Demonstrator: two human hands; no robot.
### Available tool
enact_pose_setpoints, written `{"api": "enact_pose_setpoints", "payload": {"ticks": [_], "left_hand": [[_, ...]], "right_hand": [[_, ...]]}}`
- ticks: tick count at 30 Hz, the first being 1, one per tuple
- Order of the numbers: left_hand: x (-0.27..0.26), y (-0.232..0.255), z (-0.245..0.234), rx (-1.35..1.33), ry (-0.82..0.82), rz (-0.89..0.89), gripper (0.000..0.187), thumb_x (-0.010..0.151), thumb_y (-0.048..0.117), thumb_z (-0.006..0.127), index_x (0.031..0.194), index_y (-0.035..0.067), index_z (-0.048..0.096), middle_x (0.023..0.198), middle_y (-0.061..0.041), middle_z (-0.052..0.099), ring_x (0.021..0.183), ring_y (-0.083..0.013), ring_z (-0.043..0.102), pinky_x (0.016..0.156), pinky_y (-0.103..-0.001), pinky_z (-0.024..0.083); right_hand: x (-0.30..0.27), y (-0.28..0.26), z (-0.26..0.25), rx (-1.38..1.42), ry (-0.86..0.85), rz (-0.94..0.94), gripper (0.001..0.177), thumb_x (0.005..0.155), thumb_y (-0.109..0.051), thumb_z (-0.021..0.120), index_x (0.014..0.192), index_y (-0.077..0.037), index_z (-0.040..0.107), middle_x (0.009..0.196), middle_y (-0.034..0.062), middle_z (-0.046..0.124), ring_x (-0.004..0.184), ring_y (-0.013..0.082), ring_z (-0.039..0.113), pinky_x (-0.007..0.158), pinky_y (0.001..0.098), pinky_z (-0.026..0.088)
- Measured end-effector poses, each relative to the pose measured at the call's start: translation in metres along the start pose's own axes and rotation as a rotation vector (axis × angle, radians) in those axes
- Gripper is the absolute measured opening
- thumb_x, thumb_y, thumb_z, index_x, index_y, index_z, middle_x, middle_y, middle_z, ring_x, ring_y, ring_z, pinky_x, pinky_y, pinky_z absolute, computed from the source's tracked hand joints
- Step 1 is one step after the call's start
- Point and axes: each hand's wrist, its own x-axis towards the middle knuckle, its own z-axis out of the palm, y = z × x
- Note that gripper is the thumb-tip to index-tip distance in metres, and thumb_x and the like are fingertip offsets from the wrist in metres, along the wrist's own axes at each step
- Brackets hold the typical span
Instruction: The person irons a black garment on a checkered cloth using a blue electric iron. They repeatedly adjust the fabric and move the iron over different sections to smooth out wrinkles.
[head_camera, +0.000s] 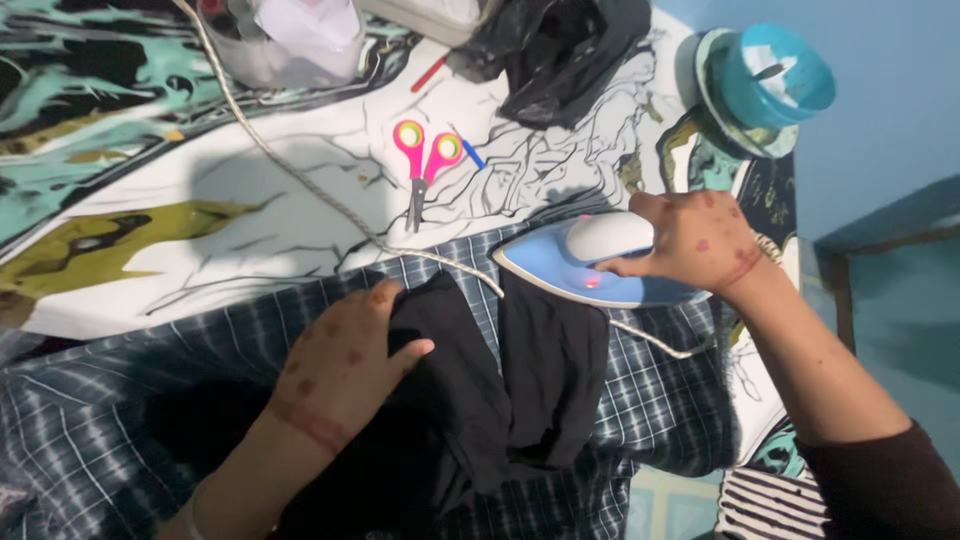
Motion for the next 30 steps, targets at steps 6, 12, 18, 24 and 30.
{"api": "enact_pose_setpoints", "payload": {"ticks": [6, 12, 18, 24, 30], "left_hand": [[0.025, 0.015, 0.012, 0.033, 0.320, 0.264, 0.046, 0.081, 0.024, 0.073, 0.120, 0.002, 0.061, 0.105, -0.019, 0.065, 0.102, -0.0372, 0.060, 0.085, -0.048, 0.049], [0.109, 0.020, 0.053, 0.225, 0.191, 0.712, 0.014, 0.081, 0.013, 0.065, 0.089, 0.010, 0.076, 0.093, -0.007, 0.070, 0.099, -0.0298, 0.065, 0.082, -0.048, 0.051], [0.183, 0.014, 0.079, 0.290, 0.362, 0.740, 0.011, 0.081, 0.009, 0.063, 0.079, 0.007, 0.073, 0.084, -0.014, 0.071, 0.074, -0.0335, 0.072, 0.064, -0.046, 0.057], [0.235, 0.045, 0.059, 0.292, 0.312, 0.384, 0.014, 0.084, 0.008, 0.061, 0.090, 0.005, 0.073, 0.086, -0.019, 0.070, 0.079, -0.0385, 0.073, 0.066, -0.048, 0.059], [0.201, 0.061, 0.057, 0.295, 0.359, 0.506, 0.015, 0.085, 0.010, 0.060, 0.092, 0.007, 0.074, 0.114, -0.013, 0.070, 0.102, -0.0329, 0.070, 0.077, -0.050, 0.054]], "right_hand": [[-0.033, 0.049, -0.001, 0.416, 0.297, 0.110, 0.060, 0.069, -0.052, 0.091, 0.097, -0.002, 0.072, 0.082, 0.0141, 0.074, 0.073, 0.0208, 0.074, 0.067, 0.0358, 0.059], [-0.078, 0.104, -0.003, 0.758, 0.419, 0.428, 0.046, 0.093, -0.030, 0.096, 0.106, 0.006, 0.070, 0.087, 0.0054, 0.071, 0.075, 0.0083, 0.065, 0.065, 0.0257, 0.052], [-0.106, 0.139, 0.023, 1.212, 0.794, 0.432, 0.033, 0.089, 0.007, 0.067, 0.122, 0.009, 0.064, 0.102, 0.0110, 0.071, 0.080, 0.0143, 0.068, 0.073, 0.0259, 0.056], [-0.105, 0.149, 0.062, 1.259, 1.024, 0.506, 0.041, 0.089, 0.015, 0.056, 0.130, 0.012, 0.061, 0.100, 0.0121, 0.066, 0.073, 0.0181, 0.062, 0.069, 0.0293, 0.054], [-0.107, 0.141, 0.081, 1.404, 1.194, 0.563, 0.038, 0.094, 0.008, 0.057, 0.132, 0.010, 0.061, 0.098, 0.0155, 0.069, 0.067, 0.0220, 0.062, 0.060, 0.0303, 0.050]]}}
